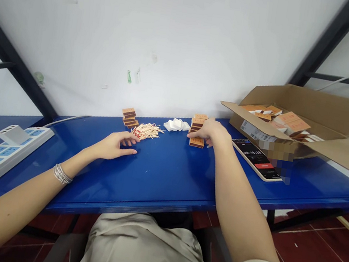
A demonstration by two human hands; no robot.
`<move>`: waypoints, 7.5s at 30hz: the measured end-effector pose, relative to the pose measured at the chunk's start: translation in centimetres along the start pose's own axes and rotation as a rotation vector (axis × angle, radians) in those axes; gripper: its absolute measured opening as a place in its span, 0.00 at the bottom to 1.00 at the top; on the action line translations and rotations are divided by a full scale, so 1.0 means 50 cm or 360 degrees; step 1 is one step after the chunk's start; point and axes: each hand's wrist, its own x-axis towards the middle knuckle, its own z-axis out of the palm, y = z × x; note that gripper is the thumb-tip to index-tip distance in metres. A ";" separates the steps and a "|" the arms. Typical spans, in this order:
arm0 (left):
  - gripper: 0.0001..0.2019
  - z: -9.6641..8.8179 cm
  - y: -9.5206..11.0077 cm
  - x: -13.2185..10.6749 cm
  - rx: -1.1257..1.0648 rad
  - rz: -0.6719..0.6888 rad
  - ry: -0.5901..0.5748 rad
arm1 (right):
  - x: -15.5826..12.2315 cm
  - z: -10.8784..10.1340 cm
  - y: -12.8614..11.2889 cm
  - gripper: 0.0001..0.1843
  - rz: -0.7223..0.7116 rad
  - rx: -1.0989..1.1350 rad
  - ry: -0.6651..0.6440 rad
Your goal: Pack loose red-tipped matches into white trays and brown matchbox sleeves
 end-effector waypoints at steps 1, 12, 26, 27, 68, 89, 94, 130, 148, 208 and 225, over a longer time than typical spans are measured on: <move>0.20 0.000 0.001 0.000 -0.0001 -0.0005 -0.0003 | 0.002 0.000 0.001 0.67 0.0005 -0.0001 -0.0004; 0.17 0.001 0.000 0.000 -0.0027 0.0021 -0.0014 | 0.003 -0.001 -0.001 0.62 0.0011 -0.0001 -0.0016; 0.15 0.002 -0.003 0.000 -0.0010 0.0049 -0.0015 | 0.001 -0.007 0.005 0.63 -0.0039 0.0033 -0.0016; 0.15 0.002 -0.004 0.000 -0.0009 0.0051 -0.0015 | 0.002 -0.007 0.006 0.63 -0.0042 0.0036 -0.0017; 0.07 -0.010 0.032 -0.002 0.0244 -0.0232 0.0112 | -0.039 0.186 -0.126 0.11 -0.1444 -0.0452 0.0374; 0.06 -0.011 0.028 -0.001 0.0224 -0.0264 0.0112 | -0.032 0.198 -0.131 0.15 -0.1478 -0.0364 0.0376; 0.06 -0.012 0.027 -0.001 0.0211 -0.0231 0.0104 | -0.032 0.202 -0.130 0.18 -0.1504 -0.0404 0.0388; 0.06 -0.012 0.025 0.001 0.0180 -0.0191 0.0096 | -0.008 0.196 -0.117 0.18 -0.1491 -0.0138 0.0244; 0.05 -0.015 0.033 0.002 0.0178 -0.0208 0.0083 | 0.016 0.201 -0.109 0.18 -0.1460 0.0230 0.0108; 0.05 -0.011 0.023 0.003 0.0157 -0.0238 0.0079 | -0.003 0.212 -0.118 0.17 -0.1597 0.0319 0.0108; 0.07 -0.009 0.039 -0.002 0.0109 -0.0131 0.0002 | -0.022 0.192 -0.116 0.21 -0.1583 0.0175 -0.0069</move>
